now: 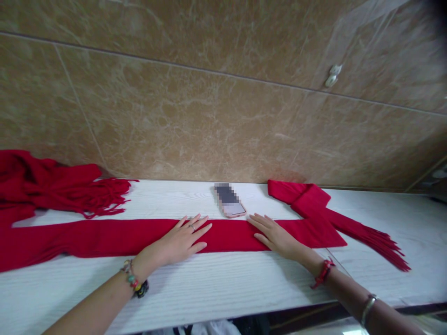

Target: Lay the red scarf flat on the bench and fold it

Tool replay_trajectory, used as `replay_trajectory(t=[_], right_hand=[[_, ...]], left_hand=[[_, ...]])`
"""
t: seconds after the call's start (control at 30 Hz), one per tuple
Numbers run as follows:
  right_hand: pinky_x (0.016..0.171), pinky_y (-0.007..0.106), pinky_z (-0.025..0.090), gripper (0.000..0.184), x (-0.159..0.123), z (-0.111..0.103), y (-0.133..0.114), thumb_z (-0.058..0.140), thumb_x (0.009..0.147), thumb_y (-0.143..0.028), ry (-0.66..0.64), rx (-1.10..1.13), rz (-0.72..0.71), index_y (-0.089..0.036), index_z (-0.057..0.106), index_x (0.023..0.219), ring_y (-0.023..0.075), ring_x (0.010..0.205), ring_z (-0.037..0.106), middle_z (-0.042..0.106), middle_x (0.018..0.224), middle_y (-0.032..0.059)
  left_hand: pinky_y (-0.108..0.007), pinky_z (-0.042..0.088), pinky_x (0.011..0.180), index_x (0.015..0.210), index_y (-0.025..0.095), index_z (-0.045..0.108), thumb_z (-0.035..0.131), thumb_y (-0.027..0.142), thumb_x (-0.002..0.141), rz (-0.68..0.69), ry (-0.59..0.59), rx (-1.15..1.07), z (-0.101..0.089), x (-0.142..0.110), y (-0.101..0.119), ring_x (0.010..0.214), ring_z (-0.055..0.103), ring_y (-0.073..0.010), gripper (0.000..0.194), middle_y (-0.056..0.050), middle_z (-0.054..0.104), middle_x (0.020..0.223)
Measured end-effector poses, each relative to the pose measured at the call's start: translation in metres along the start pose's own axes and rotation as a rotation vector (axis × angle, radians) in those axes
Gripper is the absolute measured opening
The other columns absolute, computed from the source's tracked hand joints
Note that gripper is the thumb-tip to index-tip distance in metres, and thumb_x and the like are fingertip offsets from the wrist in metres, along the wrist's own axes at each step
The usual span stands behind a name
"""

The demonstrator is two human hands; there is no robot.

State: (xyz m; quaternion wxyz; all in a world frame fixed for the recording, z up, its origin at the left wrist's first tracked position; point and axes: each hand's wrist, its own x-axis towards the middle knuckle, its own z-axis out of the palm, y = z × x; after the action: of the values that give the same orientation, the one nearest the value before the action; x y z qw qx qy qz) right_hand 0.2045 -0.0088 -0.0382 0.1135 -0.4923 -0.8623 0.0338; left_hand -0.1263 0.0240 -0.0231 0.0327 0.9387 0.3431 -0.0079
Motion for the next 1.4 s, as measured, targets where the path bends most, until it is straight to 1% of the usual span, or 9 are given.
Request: replay_trajectory(t=[0.13,0.3,0.53,0.77,0.9,1.07,1.17,1.27,1.4], right_hand=[[0.105,0.051,0.025,0.045,0.004,-0.003,0.0,0.034,0.092,-0.038,0.053,-0.041,-0.049,-0.021,0.039,0.133,0.0256,0.132,0.023,0.036,0.14,0.0115],[0.105,0.049,0.028,0.042,0.043,-0.011,-0.008,0.037,0.091,-0.037,0.205,-0.044,-0.114,-0.02,0.045,0.129,0.0253,0.133,0.022,0.035,0.14,0.0129],[0.104,0.049,0.029,0.048,0.085,0.005,-0.002,0.042,0.088,-0.044,0.094,-0.039,-0.084,-0.013,0.05,0.124,0.0297,0.132,0.023,0.033,0.14,0.0181],[0.104,0.047,0.03,0.045,0.036,-0.005,-0.022,0.04,0.09,-0.038,0.233,0.029,-0.06,-0.018,0.042,0.13,0.0258,0.133,0.021,0.034,0.14,0.0137],[0.103,0.051,0.03,0.041,0.005,-0.008,-0.025,0.042,0.089,-0.037,0.213,-0.013,-0.036,-0.023,0.046,0.127,0.0278,0.131,0.025,0.036,0.139,0.0105],[0.104,0.048,0.03,0.047,0.003,-0.005,-0.014,0.04,0.089,-0.04,0.175,0.005,0.048,-0.016,0.042,0.13,0.0274,0.132,0.023,0.033,0.14,0.0159],[0.105,0.05,0.025,0.049,-0.009,-0.002,-0.013,0.037,0.09,-0.042,0.067,0.005,0.023,-0.021,0.037,0.134,0.027,0.133,0.021,0.032,0.142,0.0123],[0.105,0.051,0.024,0.047,-0.014,-0.003,-0.01,0.032,0.092,-0.041,0.035,0.012,0.009,-0.023,0.035,0.136,0.0263,0.134,0.019,0.03,0.144,0.0104],[0.106,0.047,0.025,0.047,0.028,-0.008,0.0,0.032,0.092,-0.041,0.147,0.011,0.013,-0.018,0.041,0.132,0.0263,0.133,0.02,0.028,0.144,0.0141]], left_hand=[[-0.045,0.012,0.107,0.14,0.027,0.023,0.025,0.05,0.092,-0.005,0.035,0.009,0.0,0.0,0.001,0.135,0.013,-0.0237,0.053,-0.005,0.016,0.148],[-0.043,0.008,0.108,0.141,0.026,0.02,0.028,0.05,0.092,0.054,0.044,0.019,-0.005,0.0,0.005,0.136,0.011,-0.0215,0.055,-0.004,0.015,0.148],[-0.042,0.009,0.108,0.14,0.025,0.021,0.028,0.052,0.091,0.085,-0.02,-0.011,-0.007,-0.002,0.007,0.135,0.015,-0.0205,0.056,-0.003,0.021,0.147],[-0.042,0.01,0.108,0.14,0.026,0.021,0.03,0.049,0.092,0.084,-0.005,-0.019,-0.01,-0.002,0.007,0.135,0.014,-0.0208,0.055,-0.003,0.018,0.148],[-0.041,0.01,0.109,0.141,0.026,0.016,0.027,0.047,0.093,0.118,0.036,-0.029,-0.01,0.0,0.01,0.136,0.013,-0.0189,0.054,-0.003,0.016,0.148],[-0.039,0.011,0.109,0.14,0.027,0.022,0.026,0.047,0.094,0.175,0.052,-0.026,-0.012,0.0,0.01,0.135,0.018,-0.0177,0.05,-0.002,0.023,0.146],[-0.039,0.013,0.108,0.139,0.025,0.025,0.028,0.043,0.094,0.108,0.127,-0.004,-0.011,0.0,0.009,0.135,0.017,-0.0189,0.048,-0.003,0.019,0.148],[-0.041,0.015,0.108,0.139,0.024,0.026,0.03,0.047,0.093,0.102,0.081,0.015,-0.007,0.001,0.01,0.134,0.02,-0.0212,0.052,-0.004,0.024,0.146],[-0.041,0.015,0.108,0.139,0.025,0.025,0.027,0.047,0.093,0.114,0.077,0.014,-0.005,0.002,0.01,0.134,0.02,-0.02,0.051,-0.004,0.025,0.146]])
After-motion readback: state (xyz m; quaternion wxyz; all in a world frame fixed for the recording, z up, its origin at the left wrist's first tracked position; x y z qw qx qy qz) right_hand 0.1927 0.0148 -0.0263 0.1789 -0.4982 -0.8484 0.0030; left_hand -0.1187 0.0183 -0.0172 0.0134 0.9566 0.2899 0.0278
